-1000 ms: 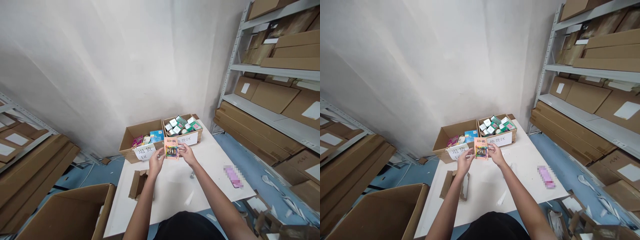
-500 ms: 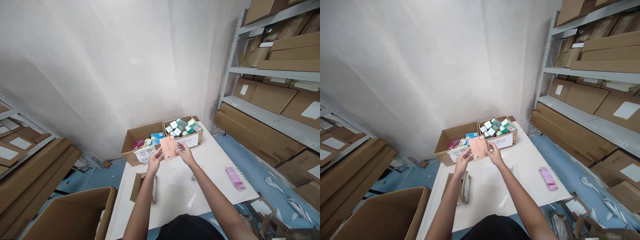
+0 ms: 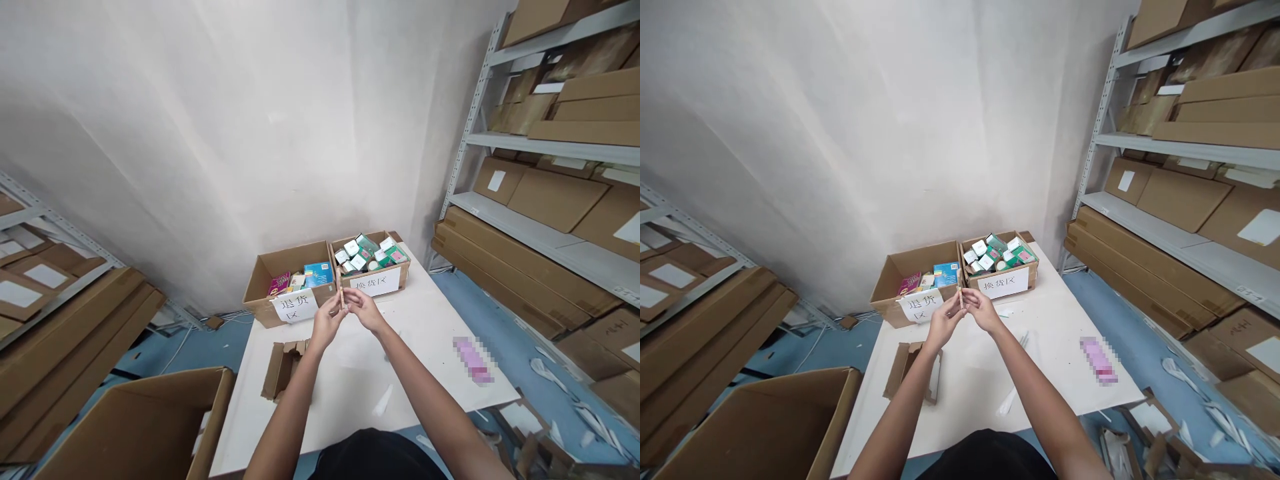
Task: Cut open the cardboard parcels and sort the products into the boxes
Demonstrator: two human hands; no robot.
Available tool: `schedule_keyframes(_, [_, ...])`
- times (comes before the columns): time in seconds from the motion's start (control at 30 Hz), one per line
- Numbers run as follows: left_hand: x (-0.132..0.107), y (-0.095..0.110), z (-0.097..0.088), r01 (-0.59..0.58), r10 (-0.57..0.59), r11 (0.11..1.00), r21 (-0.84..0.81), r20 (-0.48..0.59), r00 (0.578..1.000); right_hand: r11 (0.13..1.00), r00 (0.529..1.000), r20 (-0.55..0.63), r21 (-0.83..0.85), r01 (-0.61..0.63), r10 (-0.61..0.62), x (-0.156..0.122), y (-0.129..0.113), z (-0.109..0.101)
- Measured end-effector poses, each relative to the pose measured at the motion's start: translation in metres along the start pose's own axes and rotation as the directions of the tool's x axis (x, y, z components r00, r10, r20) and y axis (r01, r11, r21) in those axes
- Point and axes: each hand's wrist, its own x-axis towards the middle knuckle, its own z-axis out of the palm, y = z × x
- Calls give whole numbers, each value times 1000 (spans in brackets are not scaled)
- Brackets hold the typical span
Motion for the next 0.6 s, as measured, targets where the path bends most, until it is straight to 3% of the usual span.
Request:
schedule_keyframes(0.1, [2,-11,1,48,-58,990,-135,-73,996,999,999,32,-33,-5,6,6,12,6])
schedule_keyframes(0.2, [3,-25,-14,114,-153,958,-263,-131,980,984,988,-147,-175,21,-48,13,25,-1])
schedule_keyframes(0.3, [1,-36,-32,190,-239,921,-340,-108,965,964,958,-280,-267,-12,-66,20,38,-9])
schedule_keyframes(0.43, [-2,-48,-49,233,-284,922,-310,-133,949,980,982,-187,-196,-45,8,31,53,-4])
schedule_keyframes(0.6, [4,-69,-79,244,-291,944,-223,-210,934,983,982,-173,-151,-100,73,55,76,18])
